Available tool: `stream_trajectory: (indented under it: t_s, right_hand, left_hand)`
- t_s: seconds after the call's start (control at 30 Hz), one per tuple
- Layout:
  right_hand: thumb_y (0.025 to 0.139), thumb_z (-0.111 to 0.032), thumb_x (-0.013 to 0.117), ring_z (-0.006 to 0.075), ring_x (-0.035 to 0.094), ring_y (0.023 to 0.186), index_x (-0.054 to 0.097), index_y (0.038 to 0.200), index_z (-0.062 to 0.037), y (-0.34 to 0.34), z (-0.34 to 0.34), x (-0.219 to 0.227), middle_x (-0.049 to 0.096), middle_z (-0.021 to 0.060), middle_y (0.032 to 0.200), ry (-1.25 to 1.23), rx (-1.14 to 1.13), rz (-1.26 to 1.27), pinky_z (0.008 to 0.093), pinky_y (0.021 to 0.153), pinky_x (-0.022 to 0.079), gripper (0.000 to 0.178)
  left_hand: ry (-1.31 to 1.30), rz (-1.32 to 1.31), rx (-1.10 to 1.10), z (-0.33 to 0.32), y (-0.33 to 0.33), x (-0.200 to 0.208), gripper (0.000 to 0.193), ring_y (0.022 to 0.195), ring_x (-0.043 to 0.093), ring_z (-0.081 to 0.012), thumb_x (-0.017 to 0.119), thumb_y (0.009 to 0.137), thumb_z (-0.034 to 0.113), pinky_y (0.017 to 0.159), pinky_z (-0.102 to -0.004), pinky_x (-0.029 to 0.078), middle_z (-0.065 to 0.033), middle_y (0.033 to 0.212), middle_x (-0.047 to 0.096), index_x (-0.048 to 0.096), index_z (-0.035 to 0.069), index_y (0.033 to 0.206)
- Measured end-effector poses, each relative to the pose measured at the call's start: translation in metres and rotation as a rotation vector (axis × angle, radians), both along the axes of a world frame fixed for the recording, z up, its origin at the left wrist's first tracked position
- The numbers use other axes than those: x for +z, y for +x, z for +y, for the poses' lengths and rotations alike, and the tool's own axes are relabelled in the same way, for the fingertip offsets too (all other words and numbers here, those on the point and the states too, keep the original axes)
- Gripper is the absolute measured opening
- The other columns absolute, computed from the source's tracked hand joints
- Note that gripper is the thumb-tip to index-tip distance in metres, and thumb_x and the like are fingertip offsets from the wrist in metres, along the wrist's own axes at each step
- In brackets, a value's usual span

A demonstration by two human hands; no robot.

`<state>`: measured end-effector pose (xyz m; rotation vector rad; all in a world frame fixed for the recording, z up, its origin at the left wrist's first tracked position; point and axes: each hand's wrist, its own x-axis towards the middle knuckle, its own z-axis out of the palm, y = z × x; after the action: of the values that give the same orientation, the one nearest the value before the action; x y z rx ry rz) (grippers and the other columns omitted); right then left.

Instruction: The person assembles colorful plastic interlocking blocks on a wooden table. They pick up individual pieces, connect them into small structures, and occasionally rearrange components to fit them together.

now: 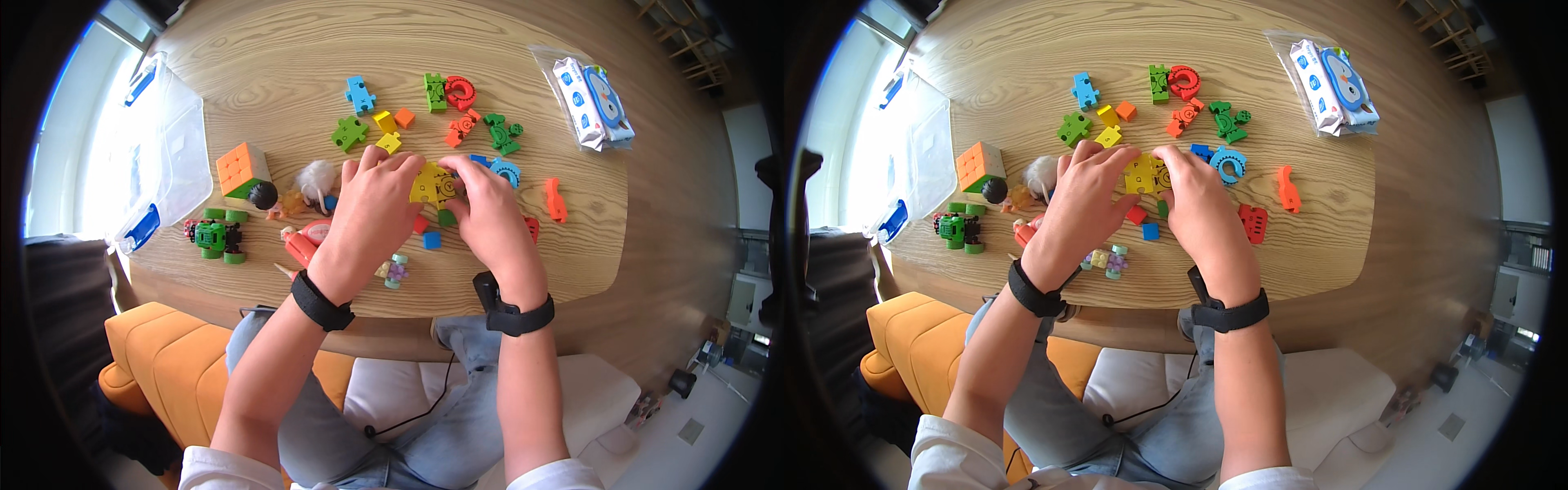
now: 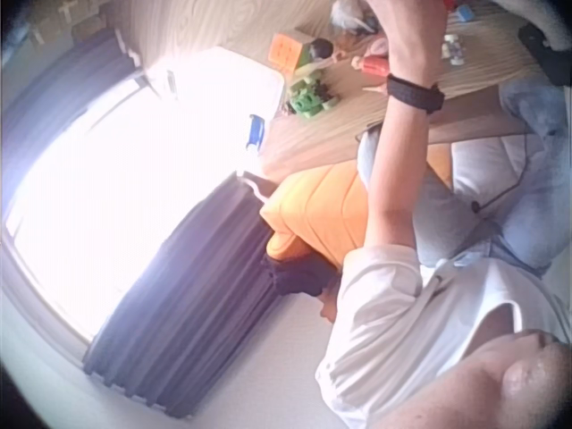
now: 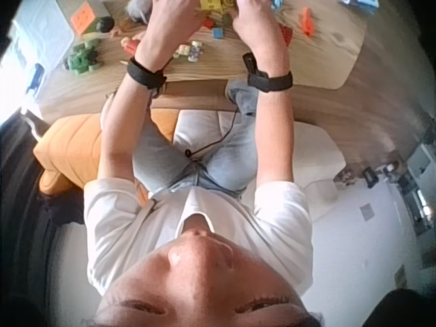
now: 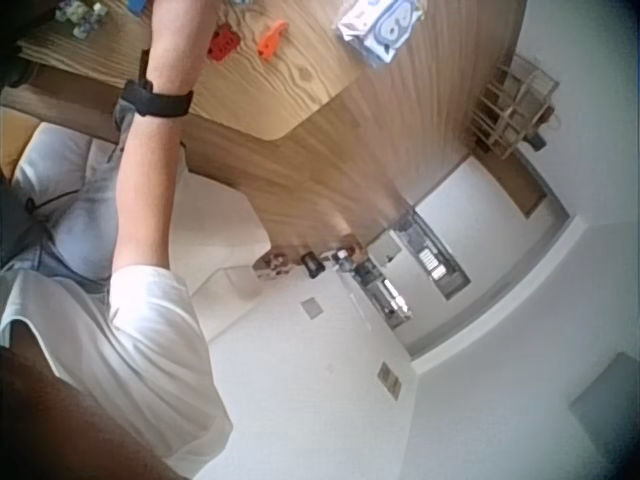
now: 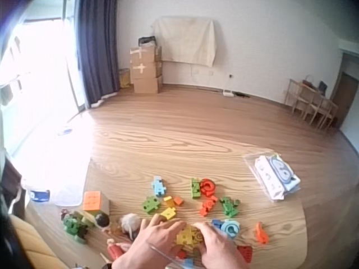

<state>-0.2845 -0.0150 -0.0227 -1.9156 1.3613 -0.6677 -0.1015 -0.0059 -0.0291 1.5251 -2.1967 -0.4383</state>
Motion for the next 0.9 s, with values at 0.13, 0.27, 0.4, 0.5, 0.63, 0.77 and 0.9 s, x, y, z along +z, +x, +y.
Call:
stream_trajectory:
  t_s: [0.13,0.27,0.4,0.5,0.63,0.77,0.9]
  right_hand:
    - [0.081,0.017,0.071,0.0374,0.07,0.098,0.063,0.125,-0.0006,-0.002,0.003,-0.011,0.07,0.02,0.113,-0.142,-0.051,0.072,0.0456,0.083,0.059,0.048]
    - [0.081,0.018,0.07,0.0362,0.07,0.097,0.064,0.124,-0.0001,-0.002,0.004,-0.013,0.07,0.0198,0.112,-0.119,-0.073,0.067,0.0443,0.083,0.06,0.048]
    - [0.08,0.018,0.07,0.0334,0.071,0.095,0.064,0.123,0.0006,-0.003,0.003,-0.014,0.07,0.0196,0.11,-0.088,-0.073,0.038,0.0427,0.082,0.06,0.047]
    - [0.08,0.018,0.07,0.0316,0.072,0.092,0.064,0.123,0.0008,-0.004,0.003,-0.016,0.071,0.0194,0.108,-0.108,-0.069,0.041,0.0416,0.08,0.061,0.046]
    - [0.079,0.017,0.072,0.0315,0.072,0.09,0.065,0.122,0.0009,-0.004,0.002,-0.016,0.071,0.0192,0.106,-0.1,-0.069,0.032,0.0412,0.079,0.062,0.046]
    - [0.079,0.017,0.072,0.0306,0.073,0.09,0.065,0.122,0.0012,-0.003,0.002,-0.015,0.072,0.0189,0.107,-0.097,-0.061,0.028,0.0405,0.078,0.062,0.046]
    - [0.081,0.017,0.07,0.0285,0.075,0.09,0.064,0.122,0.002,-0.005,0.002,-0.017,0.072,0.0186,0.107,-0.066,-0.065,-0.014,0.038,0.077,0.063,0.044]
  left_hand:
    - [-0.023,-0.006,-0.013,-0.001,-0.004,-0.002,0.045,0.116,0.059,-0.031,0.078,0.075,0.002,0.095,-0.0446,0.045,-0.0055,0.119,0.071,0.067,0.007,0.117]
    - [-0.028,-0.035,-0.023,-0.001,-0.005,-0.004,0.043,0.117,0.059,-0.0301,0.079,0.076,0.004,0.095,-0.0447,0.044,-0.0049,0.119,0.071,0.068,0.008,0.117]
    - [-0.047,-0.076,-0.019,-0.001,-0.005,-0.007,0.041,0.118,0.059,-0.0296,0.079,0.076,0.005,0.096,-0.0454,0.044,-0.0045,0.118,0.07,0.069,0.009,0.116]
    - [-0.028,-0.11,-0.02,-0.001,-0.006,-0.006,0.04,0.118,0.059,-0.0298,0.079,0.077,0.006,0.096,-0.0457,0.044,-0.0044,0.117,0.07,0.069,0.009,0.115]
    - [0.013,-0.113,-0.02,-0.001,-0.006,-0.006,0.044,0.119,0.058,-0.0313,0.081,0.076,0.006,0.098,-0.0458,0.042,-0.0048,0.123,0.07,0.069,0.01,0.119]
    - [0.105,-0.134,-0.011,-0.002,-0.005,0.0,0.055,0.124,0.056,-0.0336,0.085,0.076,0.008,0.104,-0.0468,0.041,-0.0061,0.135,0.069,0.069,0.011,0.128]
    - [0.059,-0.168,-0.026,0.0,-0.005,-0.006,0.056,0.126,0.055,-0.0338,0.084,0.078,0.007,0.104,-0.0475,0.041,-0.0082,0.139,0.066,0.067,0.011,0.131]
